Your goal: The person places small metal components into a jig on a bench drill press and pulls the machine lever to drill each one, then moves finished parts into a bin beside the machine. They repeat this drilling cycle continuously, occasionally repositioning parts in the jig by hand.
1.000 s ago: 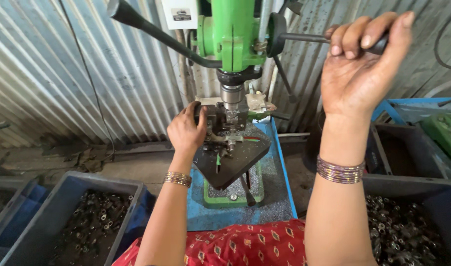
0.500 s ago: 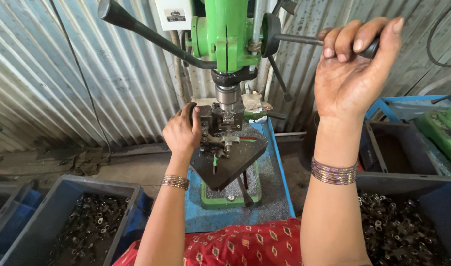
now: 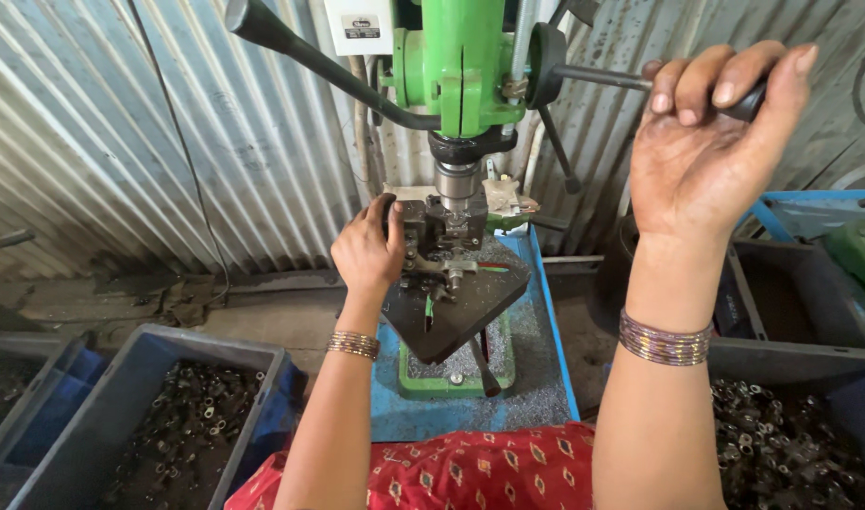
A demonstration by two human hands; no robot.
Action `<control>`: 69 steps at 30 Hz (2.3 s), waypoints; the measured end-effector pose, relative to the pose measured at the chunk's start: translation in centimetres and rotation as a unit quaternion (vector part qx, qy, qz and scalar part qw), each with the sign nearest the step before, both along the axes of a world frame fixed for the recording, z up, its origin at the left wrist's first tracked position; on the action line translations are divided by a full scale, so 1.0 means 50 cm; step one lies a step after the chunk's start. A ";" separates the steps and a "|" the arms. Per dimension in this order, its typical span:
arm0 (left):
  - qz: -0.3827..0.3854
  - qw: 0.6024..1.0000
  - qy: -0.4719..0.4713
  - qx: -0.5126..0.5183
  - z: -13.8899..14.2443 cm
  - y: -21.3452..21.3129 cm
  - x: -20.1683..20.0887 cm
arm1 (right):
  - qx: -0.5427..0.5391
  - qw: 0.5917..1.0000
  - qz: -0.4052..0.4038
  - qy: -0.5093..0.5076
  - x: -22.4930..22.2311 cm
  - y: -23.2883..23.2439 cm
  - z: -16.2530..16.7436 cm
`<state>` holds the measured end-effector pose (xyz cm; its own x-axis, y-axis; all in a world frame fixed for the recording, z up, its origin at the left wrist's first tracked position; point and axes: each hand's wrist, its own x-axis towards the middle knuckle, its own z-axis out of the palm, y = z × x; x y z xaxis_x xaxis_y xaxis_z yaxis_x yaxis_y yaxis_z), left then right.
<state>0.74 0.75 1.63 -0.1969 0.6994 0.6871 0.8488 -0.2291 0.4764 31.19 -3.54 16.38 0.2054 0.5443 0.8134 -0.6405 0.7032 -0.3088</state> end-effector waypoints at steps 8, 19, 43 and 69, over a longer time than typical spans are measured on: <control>0.001 1.000 -0.010 -0.008 0.000 -0.001 0.002 | 0.002 1.000 0.000 0.005 -0.001 -0.001 -0.004; 0.006 1.000 -0.005 -0.021 0.002 -0.001 0.001 | -0.008 1.000 0.008 0.013 -0.003 -0.005 -0.008; 0.003 1.000 -0.009 -0.014 0.003 -0.003 0.001 | -0.015 1.000 0.010 0.004 -0.006 -0.010 -0.019; 0.009 1.000 -0.003 -0.009 -0.003 0.001 -0.001 | -0.008 1.000 0.001 0.007 -0.005 -0.022 -0.038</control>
